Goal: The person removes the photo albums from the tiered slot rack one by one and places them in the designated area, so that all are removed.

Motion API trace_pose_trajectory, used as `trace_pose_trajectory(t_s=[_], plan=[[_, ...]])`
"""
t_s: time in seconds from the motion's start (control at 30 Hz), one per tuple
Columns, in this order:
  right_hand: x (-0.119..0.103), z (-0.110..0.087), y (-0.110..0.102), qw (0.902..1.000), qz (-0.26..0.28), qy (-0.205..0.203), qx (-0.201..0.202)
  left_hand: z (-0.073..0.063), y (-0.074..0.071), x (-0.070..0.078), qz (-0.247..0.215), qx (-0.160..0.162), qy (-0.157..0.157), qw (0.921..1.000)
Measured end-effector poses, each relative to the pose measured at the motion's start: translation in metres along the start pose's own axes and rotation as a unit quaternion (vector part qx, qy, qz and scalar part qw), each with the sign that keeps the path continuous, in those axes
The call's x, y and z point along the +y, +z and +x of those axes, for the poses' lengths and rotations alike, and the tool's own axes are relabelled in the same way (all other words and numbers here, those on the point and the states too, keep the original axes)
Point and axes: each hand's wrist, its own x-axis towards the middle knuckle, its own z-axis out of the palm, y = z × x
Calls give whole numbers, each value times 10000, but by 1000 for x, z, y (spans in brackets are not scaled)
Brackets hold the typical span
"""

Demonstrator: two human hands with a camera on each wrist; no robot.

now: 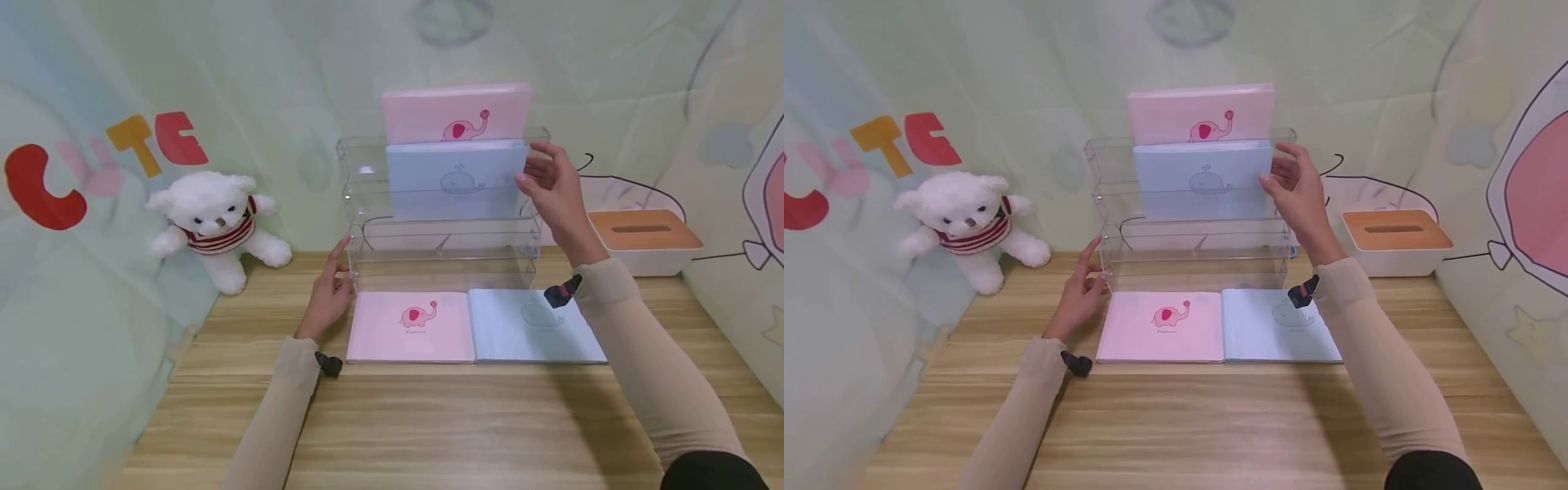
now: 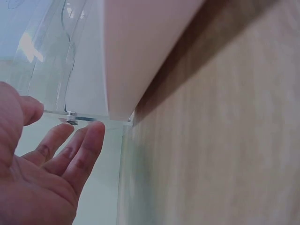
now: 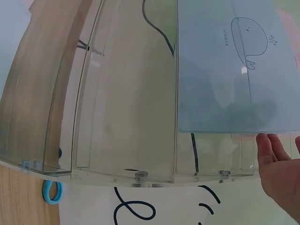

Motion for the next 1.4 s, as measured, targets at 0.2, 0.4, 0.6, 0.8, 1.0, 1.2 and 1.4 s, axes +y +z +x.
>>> trace_pose_trajectory(t_s=[0.2,0.4,0.6,0.8,1.0,1.2,1.4], plan=[[1,3,3,9998,-10,-173,59,0,1,1,0,-4,-67,10000],[1,9,3,9991,-41,-418,71,1,1,1,51,-9,-30,10000],[0,14,5,9988,-28,-479,-51,2,1,2,78,0,-2,10000],[3,23,11,9981,227,-562,-139,0,1,-1,52,54,4,10000],[4,33,12,9956,881,-310,-21,-1,2,-3,22,85,58,9999],[1,36,11,9923,1228,-147,2,0,2,-2,27,52,59,10000],[2,39,10,9907,1361,-5,-42,0,1,-2,19,41,64,10000]])
